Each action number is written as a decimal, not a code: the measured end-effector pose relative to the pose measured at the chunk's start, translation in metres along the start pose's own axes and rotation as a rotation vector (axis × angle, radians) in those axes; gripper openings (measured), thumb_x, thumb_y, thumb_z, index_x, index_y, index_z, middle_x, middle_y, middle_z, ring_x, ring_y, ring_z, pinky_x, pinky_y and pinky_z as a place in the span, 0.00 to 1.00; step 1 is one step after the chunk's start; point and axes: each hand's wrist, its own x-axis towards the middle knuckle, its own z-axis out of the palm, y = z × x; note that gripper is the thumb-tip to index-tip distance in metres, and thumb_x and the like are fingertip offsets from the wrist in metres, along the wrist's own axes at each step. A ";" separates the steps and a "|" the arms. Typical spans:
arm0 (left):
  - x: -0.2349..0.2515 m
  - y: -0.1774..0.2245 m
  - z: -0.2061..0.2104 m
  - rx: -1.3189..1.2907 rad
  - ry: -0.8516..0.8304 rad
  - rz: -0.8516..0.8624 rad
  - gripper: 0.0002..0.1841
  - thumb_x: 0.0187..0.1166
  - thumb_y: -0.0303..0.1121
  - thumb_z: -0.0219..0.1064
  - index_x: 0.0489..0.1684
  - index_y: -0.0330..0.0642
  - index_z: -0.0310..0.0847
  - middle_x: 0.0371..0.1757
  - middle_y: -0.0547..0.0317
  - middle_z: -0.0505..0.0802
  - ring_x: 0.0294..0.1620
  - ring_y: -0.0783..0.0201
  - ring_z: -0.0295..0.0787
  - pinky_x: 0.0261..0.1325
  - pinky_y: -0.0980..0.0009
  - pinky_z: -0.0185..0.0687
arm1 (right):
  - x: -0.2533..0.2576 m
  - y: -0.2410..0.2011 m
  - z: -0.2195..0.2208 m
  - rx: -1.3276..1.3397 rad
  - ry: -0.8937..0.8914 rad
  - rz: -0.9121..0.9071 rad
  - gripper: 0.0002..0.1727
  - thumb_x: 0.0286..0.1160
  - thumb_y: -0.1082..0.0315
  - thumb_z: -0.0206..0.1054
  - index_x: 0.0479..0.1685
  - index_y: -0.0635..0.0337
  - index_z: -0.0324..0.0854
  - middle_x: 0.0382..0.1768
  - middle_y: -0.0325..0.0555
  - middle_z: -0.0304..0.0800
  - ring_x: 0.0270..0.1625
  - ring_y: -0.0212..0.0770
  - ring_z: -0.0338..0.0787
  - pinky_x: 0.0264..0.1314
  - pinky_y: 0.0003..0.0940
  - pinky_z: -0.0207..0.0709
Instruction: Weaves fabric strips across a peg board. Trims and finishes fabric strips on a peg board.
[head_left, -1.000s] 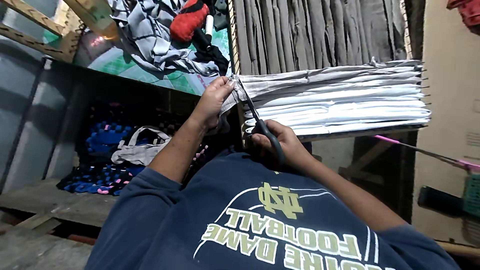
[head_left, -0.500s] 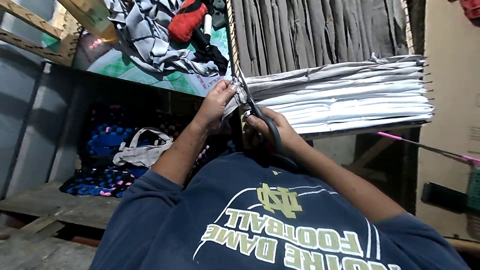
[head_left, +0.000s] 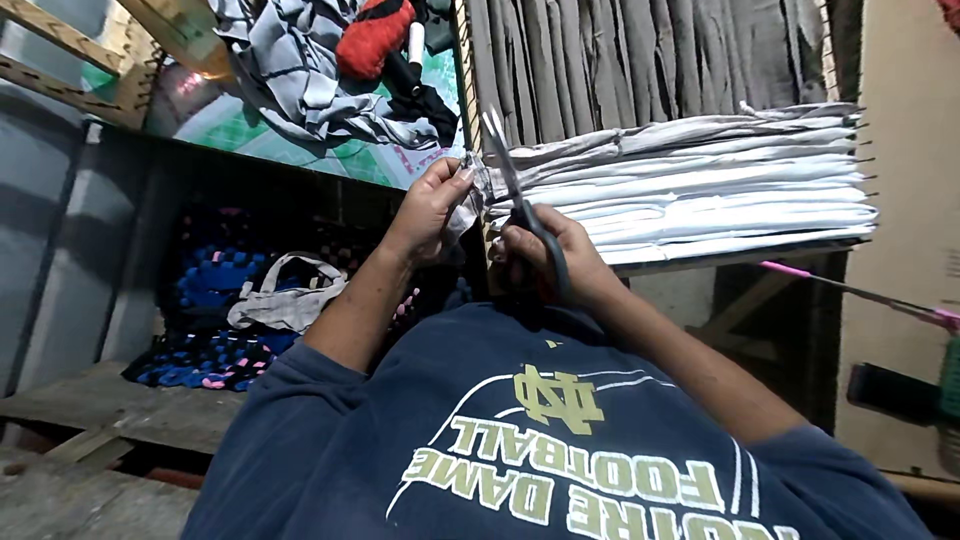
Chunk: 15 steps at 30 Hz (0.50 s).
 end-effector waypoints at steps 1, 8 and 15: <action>-0.002 0.002 0.000 0.002 -0.009 0.009 0.06 0.90 0.28 0.54 0.53 0.42 0.75 0.39 0.61 0.88 0.39 0.70 0.88 0.47 0.70 0.87 | 0.000 -0.002 -0.004 -0.001 0.011 -0.043 0.15 0.83 0.58 0.66 0.55 0.61 0.78 0.34 0.37 0.89 0.25 0.29 0.87 0.27 0.25 0.85; -0.019 0.015 0.012 0.074 -0.109 0.045 0.07 0.83 0.21 0.58 0.51 0.41 0.77 0.42 0.64 0.90 0.43 0.72 0.89 0.51 0.71 0.89 | 0.005 -0.013 -0.023 0.146 -0.117 -0.162 0.22 0.79 0.60 0.68 0.65 0.63 0.76 0.44 0.38 0.90 0.29 0.30 0.88 0.31 0.25 0.87; -0.027 0.027 0.018 0.091 -0.136 -0.077 0.04 0.87 0.27 0.58 0.45 0.47 0.76 0.38 0.65 0.91 0.37 0.71 0.91 0.41 0.72 0.92 | 0.000 -0.011 -0.030 0.272 -0.135 -0.167 0.18 0.79 0.61 0.69 0.62 0.62 0.81 0.38 0.37 0.92 0.30 0.30 0.88 0.33 0.26 0.87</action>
